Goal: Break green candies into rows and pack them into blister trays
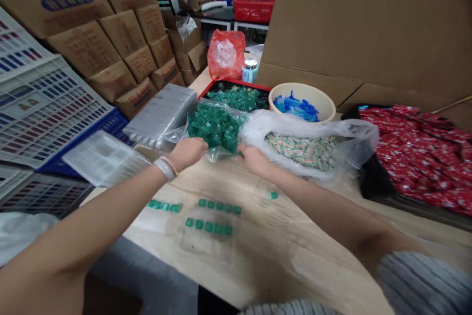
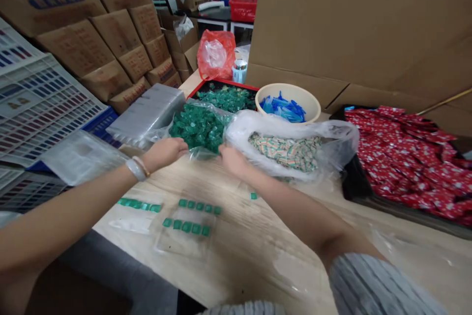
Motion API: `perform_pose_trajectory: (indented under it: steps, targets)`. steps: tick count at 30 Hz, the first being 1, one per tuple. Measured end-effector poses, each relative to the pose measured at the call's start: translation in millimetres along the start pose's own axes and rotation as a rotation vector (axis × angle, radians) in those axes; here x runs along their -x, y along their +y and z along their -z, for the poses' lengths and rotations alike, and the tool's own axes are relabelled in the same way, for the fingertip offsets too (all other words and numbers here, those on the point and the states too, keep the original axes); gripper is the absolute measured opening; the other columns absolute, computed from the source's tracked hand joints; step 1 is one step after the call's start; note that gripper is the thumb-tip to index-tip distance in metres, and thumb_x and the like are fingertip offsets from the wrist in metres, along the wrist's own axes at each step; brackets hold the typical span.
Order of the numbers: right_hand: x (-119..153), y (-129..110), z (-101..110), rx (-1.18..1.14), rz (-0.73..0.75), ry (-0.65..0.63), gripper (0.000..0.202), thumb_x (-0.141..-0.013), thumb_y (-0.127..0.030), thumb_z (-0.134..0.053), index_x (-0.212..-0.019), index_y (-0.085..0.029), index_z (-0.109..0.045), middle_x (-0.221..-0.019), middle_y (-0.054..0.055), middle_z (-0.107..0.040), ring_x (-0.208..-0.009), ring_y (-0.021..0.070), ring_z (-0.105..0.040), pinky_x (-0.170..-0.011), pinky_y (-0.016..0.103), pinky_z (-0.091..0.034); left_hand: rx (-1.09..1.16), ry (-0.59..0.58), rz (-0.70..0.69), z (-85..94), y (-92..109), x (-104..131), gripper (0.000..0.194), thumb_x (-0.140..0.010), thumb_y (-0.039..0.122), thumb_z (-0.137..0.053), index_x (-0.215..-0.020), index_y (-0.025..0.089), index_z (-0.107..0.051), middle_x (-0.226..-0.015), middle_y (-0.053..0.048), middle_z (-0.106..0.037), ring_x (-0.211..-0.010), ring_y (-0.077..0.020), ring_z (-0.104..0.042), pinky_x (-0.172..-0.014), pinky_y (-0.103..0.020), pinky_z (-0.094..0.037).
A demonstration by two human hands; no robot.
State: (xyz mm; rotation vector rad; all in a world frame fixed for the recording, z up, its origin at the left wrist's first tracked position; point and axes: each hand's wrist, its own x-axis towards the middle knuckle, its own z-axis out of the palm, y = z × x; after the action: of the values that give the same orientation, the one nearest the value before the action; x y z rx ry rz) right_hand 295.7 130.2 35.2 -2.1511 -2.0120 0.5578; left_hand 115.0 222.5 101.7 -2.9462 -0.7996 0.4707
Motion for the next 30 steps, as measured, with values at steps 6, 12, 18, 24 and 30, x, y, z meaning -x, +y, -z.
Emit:
perform_pose_trajectory:
  steps: [6, 12, 18, 24, 30]
  targets:
    - [-24, -26, 40, -0.219, 0.022, 0.334, 0.034, -0.084, -0.034, -0.042, -0.111, -0.014, -0.052, -0.098, 0.008, -0.057, -0.085, 0.0150, -0.054, -0.074, 0.025, -0.038, 0.112, 0.082, 0.127, -16.5, 41, 4, 0.030, -0.085, 0.023, -0.034, -0.081, 0.014, -0.062, -0.084, -0.010, -0.062, -0.074, -0.0194, -0.059, -0.065, -0.029, -0.042]
    - [38, -41, -26, -0.178, 0.368, 0.081, 0.031, -0.082, -0.039, -0.045, -0.097, -0.016, -0.060, -0.095, 0.007, -0.058, -0.089, 0.0155, -0.051, -0.078, 0.027, -0.036, -0.025, 0.148, -0.121, -39.6, 59, 46, 0.027, -0.076, 0.015, -0.047, -0.099, 0.010, -0.059, -0.100, -0.014, -0.059, -0.104, -0.0257, -0.049, -0.097, -0.043, -0.028]
    - [49, -49, -55, 0.205, 0.410, 0.038, 0.018, -0.080, -0.027, -0.048, -0.087, -0.015, -0.059, -0.088, 0.009, -0.058, -0.088, 0.0208, -0.048, -0.074, 0.034, -0.031, -0.170, 0.021, 0.037, -16.8, -5, 56, 0.024, -0.075, 0.006, -0.042, -0.076, 0.010, -0.065, -0.089, -0.014, -0.060, -0.104, -0.0282, -0.047, -0.090, -0.045, -0.034]
    - [46, -45, -44, 0.312, 0.443, 0.032, 0.019, -0.083, -0.021, -0.042, -0.082, -0.015, -0.060, -0.084, 0.009, -0.060, -0.083, 0.0195, -0.050, -0.075, 0.036, -0.030, 0.153, 0.131, 0.221, -54.0, -24, 83, 0.033, -0.072, 0.014, -0.049, -0.105, 0.012, -0.057, -0.115, -0.014, -0.051, -0.100, -0.0221, -0.052, -0.084, -0.032, -0.042]
    - [23, -101, -33, 0.180, 0.334, 0.075, 0.043, -0.082, -0.050, -0.038, -0.099, -0.014, -0.056, -0.099, 0.013, -0.059, -0.095, 0.0233, -0.052, -0.081, 0.038, -0.034, 0.412, 0.289, 0.826, -54.9, -27, 64, 0.047, -0.083, 0.043, -0.030, -0.088, 0.008, -0.061, -0.080, -0.016, -0.062, -0.083, -0.0256, -0.060, -0.076, -0.035, -0.044]
